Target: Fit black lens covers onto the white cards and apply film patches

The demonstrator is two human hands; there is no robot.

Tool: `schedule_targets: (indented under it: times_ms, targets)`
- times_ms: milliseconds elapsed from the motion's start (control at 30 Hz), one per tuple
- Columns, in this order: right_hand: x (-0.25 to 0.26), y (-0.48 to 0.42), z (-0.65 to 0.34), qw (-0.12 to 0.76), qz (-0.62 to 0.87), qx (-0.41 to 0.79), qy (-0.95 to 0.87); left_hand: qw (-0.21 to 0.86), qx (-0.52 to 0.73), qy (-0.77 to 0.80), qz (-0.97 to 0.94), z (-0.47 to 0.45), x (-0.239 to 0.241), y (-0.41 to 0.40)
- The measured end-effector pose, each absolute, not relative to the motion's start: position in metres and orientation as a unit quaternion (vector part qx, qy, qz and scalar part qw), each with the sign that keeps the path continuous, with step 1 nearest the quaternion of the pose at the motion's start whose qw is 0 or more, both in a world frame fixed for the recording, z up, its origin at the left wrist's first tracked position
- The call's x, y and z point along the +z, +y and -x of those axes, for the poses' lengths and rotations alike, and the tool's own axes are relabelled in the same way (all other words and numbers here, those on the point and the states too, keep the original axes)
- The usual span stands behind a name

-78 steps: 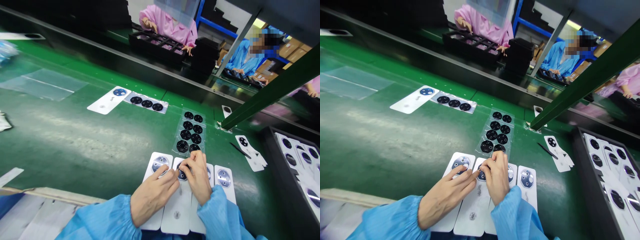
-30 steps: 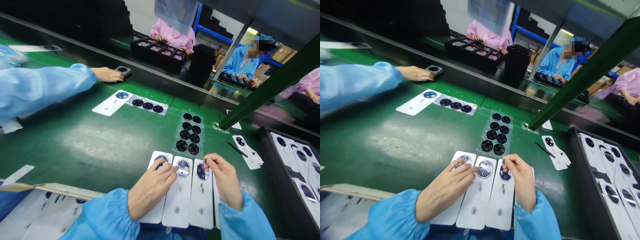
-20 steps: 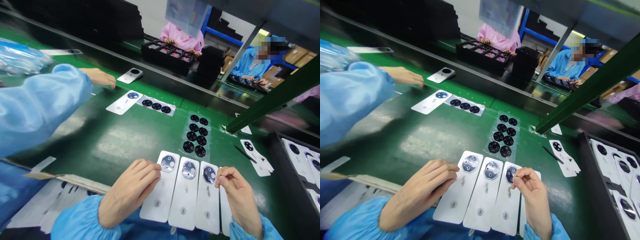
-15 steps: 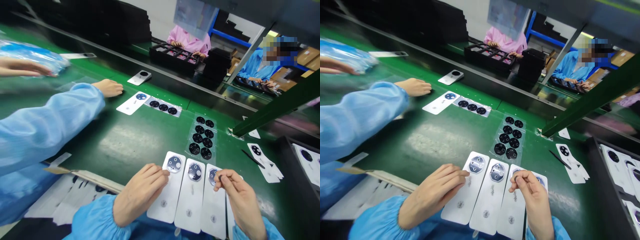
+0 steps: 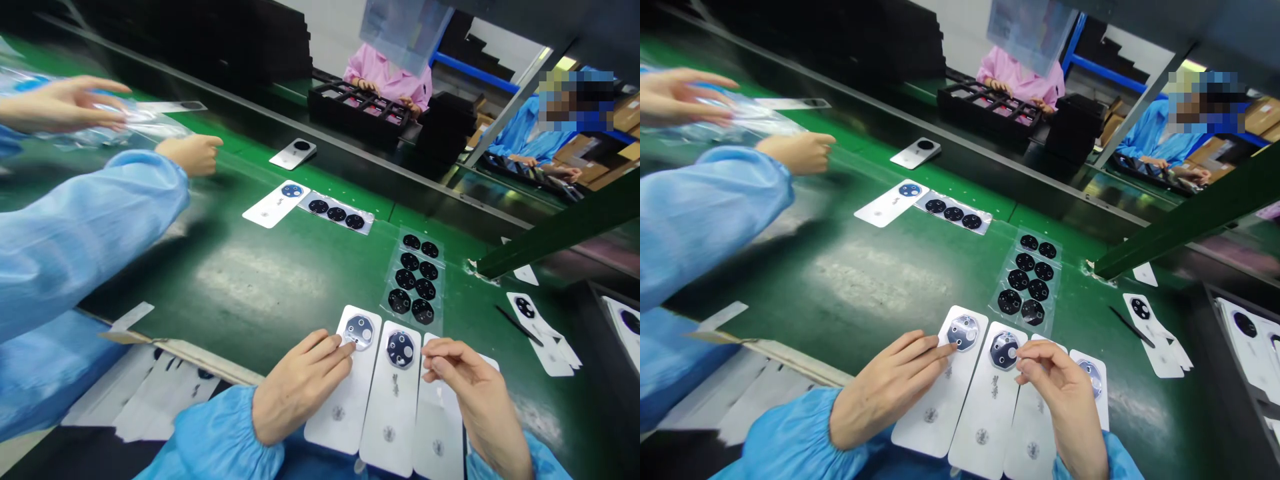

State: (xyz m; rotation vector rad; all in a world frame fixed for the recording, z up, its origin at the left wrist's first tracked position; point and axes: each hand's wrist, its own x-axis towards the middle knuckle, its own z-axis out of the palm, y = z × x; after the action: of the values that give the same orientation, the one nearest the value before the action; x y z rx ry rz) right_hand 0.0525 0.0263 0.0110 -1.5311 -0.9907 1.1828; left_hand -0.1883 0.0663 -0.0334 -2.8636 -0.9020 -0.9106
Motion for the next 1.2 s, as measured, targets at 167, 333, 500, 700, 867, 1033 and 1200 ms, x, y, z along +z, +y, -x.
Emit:
schedule_targets:
  times_ms: [167,333,500,700,867,1033,1200]
  targets:
    - [0.008,0.034,-0.047,0.435,0.622,0.474,-0.445,0.027,-0.271,-0.280,0.920,0.188,-0.034,0.065]
    - [0.006,0.037,-0.040,0.435,0.633,0.494,-0.408,0.038,-0.261,-0.279,0.923,0.189,-0.035,0.065]
    - [0.005,0.044,-0.028,0.429,0.616,0.470,-0.464,0.050,-0.249,-0.280,0.926,0.189,-0.034,0.065]
    - [-0.005,0.053,-0.007,0.398,0.600,0.489,-0.492,0.050,-0.245,-0.281,0.927,0.187,-0.034,0.063]
    - [-0.012,0.059,0.005,0.389,0.582,0.483,-0.526,0.047,-0.252,-0.278,0.926,0.186,-0.033,0.064]
    - [-0.016,0.062,0.010,0.354,0.593,0.370,-0.621,0.055,-0.249,-0.276,0.927,0.185,-0.035,0.064]
    - [-0.018,0.063,0.010,0.310,0.583,0.288,-0.694,0.044,-0.247,-0.272,0.929,0.185,-0.037,0.063]
